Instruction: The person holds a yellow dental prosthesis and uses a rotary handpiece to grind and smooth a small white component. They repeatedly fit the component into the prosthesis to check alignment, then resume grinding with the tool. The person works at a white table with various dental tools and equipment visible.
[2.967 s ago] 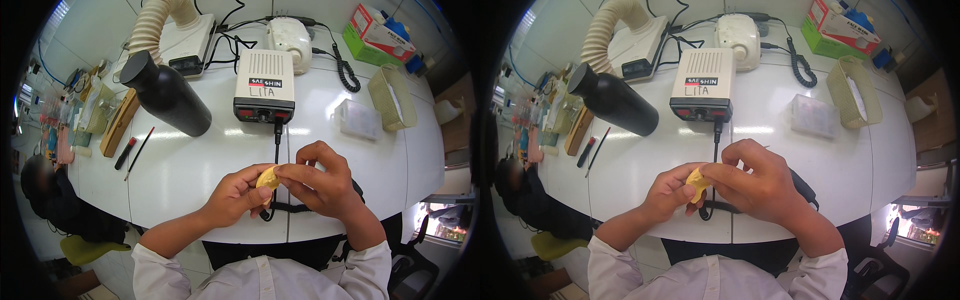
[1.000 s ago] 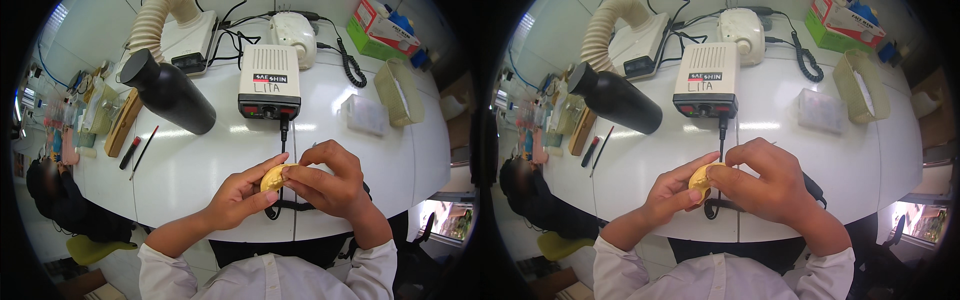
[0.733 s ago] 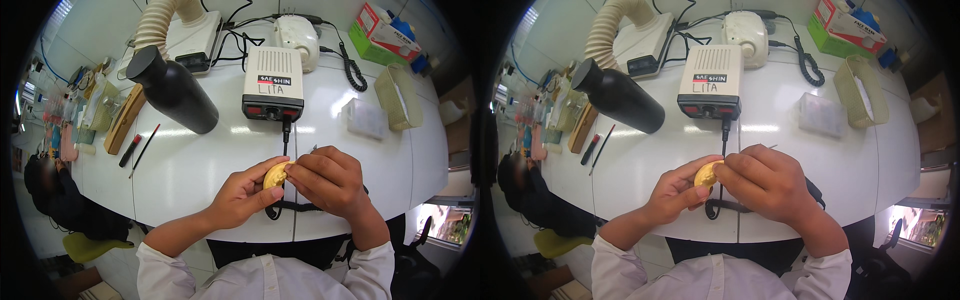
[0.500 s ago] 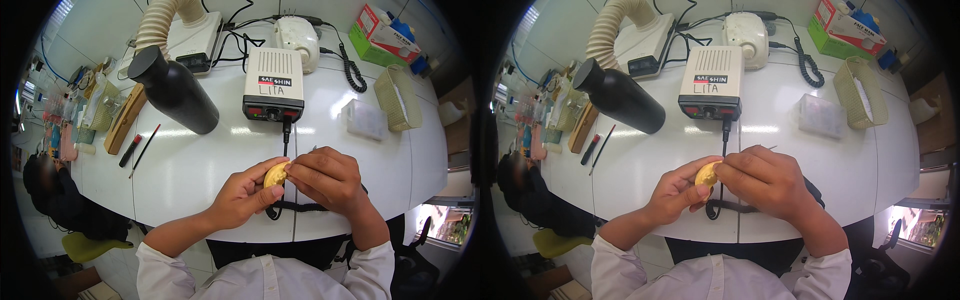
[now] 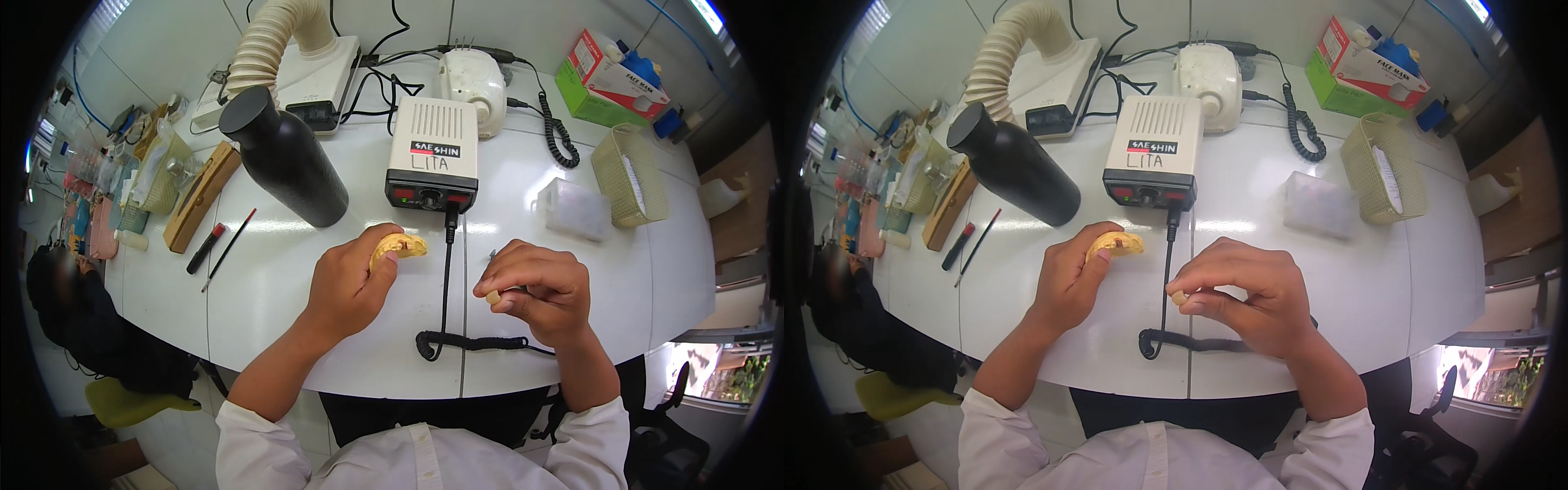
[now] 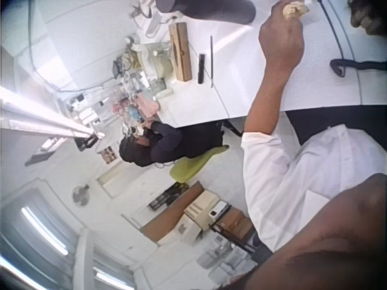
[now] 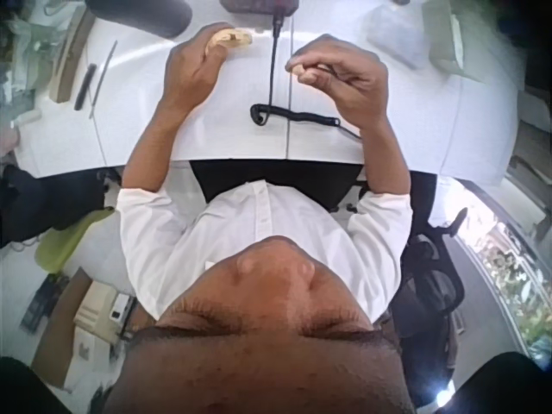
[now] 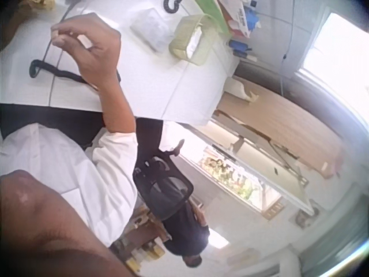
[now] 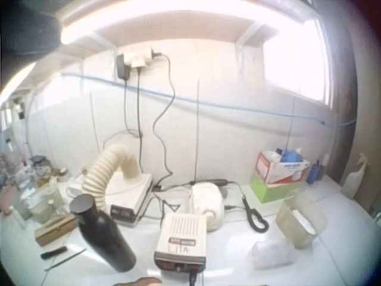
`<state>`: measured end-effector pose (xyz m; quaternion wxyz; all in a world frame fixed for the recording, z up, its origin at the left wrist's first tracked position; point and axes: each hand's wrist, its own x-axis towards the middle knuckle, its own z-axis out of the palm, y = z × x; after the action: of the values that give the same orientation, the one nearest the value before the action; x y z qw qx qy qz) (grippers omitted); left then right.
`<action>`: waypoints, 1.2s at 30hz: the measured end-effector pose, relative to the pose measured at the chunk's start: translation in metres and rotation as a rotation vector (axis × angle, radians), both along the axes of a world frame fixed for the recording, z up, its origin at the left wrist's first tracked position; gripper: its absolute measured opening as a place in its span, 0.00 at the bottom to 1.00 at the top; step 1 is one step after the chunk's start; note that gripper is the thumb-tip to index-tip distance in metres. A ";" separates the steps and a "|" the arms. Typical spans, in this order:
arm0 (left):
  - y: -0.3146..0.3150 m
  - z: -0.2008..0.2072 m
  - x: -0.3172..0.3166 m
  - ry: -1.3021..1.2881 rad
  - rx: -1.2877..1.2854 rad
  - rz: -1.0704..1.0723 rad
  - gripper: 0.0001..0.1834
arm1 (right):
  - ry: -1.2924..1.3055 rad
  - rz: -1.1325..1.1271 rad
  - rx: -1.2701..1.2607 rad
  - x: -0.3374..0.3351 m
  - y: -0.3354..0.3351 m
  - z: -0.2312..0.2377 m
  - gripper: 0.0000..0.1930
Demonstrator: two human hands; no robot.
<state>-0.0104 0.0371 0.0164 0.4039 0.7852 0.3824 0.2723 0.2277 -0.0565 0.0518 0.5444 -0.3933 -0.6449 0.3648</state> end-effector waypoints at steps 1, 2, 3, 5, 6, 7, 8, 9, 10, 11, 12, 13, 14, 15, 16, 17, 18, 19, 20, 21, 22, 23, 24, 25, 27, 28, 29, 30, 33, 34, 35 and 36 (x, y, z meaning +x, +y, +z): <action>0.003 0.000 0.000 0.052 0.041 0.021 0.18 | 0.023 0.009 -0.011 0.000 0.000 0.000 0.07; 0.004 0.004 0.002 0.090 0.016 0.052 0.17 | 0.046 0.018 -0.023 0.001 -0.001 0.000 0.07; 0.005 0.003 0.002 0.102 0.049 0.058 0.16 | 0.084 0.031 -0.038 0.001 -0.001 0.000 0.06; 0.009 -0.005 0.001 0.124 0.114 0.070 0.16 | 0.158 0.058 -0.067 0.001 -0.001 -0.001 0.05; 0.010 -0.008 0.001 0.144 0.125 0.069 0.16 | 0.197 0.075 -0.079 0.000 -0.001 -0.003 0.05; 0.011 -0.011 0.001 0.164 0.137 0.068 0.16 | 0.235 0.092 -0.091 0.000 -0.001 -0.004 0.05; 0.011 -0.010 0.000 0.184 0.149 0.068 0.16 | 0.272 0.110 -0.103 0.000 -0.001 -0.005 0.05; 0.011 -0.008 0.001 0.235 0.185 0.051 0.16 | 0.285 0.118 -0.136 0.000 -0.002 -0.004 0.06; 0.012 -0.004 0.002 0.287 0.221 0.034 0.15 | 0.297 0.127 -0.168 0.001 -0.003 -0.004 0.06; 0.013 -0.001 0.002 0.338 0.258 0.018 0.15 | 0.309 0.136 -0.200 0.002 -0.003 -0.003 0.07; 0.013 -0.001 0.002 0.317 0.283 0.021 0.14 | 0.358 0.147 -0.226 0.001 -0.004 -0.004 0.08; 0.012 -0.002 0.002 0.297 0.308 0.025 0.14 | 0.406 0.158 -0.252 0.000 -0.005 -0.004 0.08; 0.012 -0.002 0.002 0.276 0.333 0.028 0.13 | 0.455 0.170 -0.278 -0.001 -0.005 -0.004 0.08; 0.011 -0.002 0.001 0.280 0.354 0.028 0.13 | 0.481 0.177 -0.304 -0.001 -0.006 -0.005 0.09; 0.010 -0.002 0.000 0.284 0.376 0.028 0.13 | 0.508 0.184 -0.330 -0.001 -0.006 -0.006 0.09; 0.010 -0.002 -0.001 0.288 0.397 0.028 0.12 | 0.534 0.191 -0.355 -0.002 -0.006 -0.006 0.09; 0.010 -0.002 -0.001 0.294 0.400 0.024 0.12 | 0.513 0.187 -0.359 -0.002 -0.007 -0.005 0.09; 0.010 -0.002 -0.001 0.299 0.403 0.020 0.12 | 0.491 0.183 -0.362 -0.002 -0.007 -0.004 0.09; 0.010 -0.001 -0.001 0.305 0.407 0.016 0.13 | 0.470 0.179 -0.366 -0.001 -0.008 -0.002 0.08; 0.009 0.001 -0.002 0.315 0.413 0.015 0.13 | 0.444 0.132 -0.310 0.000 -0.008 0.001 0.08; 0.008 0.003 -0.003 0.324 0.420 0.014 0.13 | 0.417 0.085 -0.254 0.005 -0.008 0.006 0.08; 0.007 0.005 -0.005 0.334 0.427 0.012 0.13 | 0.390 0.037 -0.198 0.011 -0.008 0.010 0.08; 0.007 0.005 -0.005 0.337 0.426 0.011 0.13 | 0.230 -0.083 -0.148 0.021 -0.009 0.013 0.07; 0.006 0.007 -0.004 0.342 0.430 0.010 0.13 | 0.071 -0.200 -0.093 0.033 -0.010 0.016 0.07; 0.006 0.007 -0.003 0.345 0.446 0.014 0.14 | -0.254 -0.326 -0.062 0.041 -0.009 0.026 0.06; 0.006 0.006 -0.003 0.344 0.459 0.019 0.14 | -0.418 -0.335 -0.087 0.041 -0.008 0.032 0.05; 0.006 0.005 -0.003 0.342 0.472 0.023 0.13 | -0.582 -0.342 -0.113 0.041 -0.009 0.035 0.05; 0.003 0.005 -0.002 0.330 0.466 0.021 0.14 | -0.566 -0.308 -0.231 0.044 -0.015 0.032 0.06; 0.006 0.008 -0.002 0.295 0.507 0.036 0.14 | -0.745 -0.433 -0.255 0.017 -0.045 0.002 0.08; 0.003 0.009 -0.002 0.281 0.523 0.043 0.14 | -0.799 -0.463 -0.235 0.011 -0.055 -0.007 0.08; 0.001 0.010 -0.002 0.267 0.539 0.052 0.14 | -0.854 -0.492 -0.214 0.007 -0.062 -0.014 0.08; -0.001 0.010 0.000 0.260 0.552 0.051 0.14 | -0.918 -0.522 -0.181 0.006 -0.066 -0.019 0.08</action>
<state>-0.0108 0.0364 0.0265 0.1159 0.8836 0.3622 0.2730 0.2337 -0.1226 0.0330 0.2427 -0.7053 -0.6632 0.0618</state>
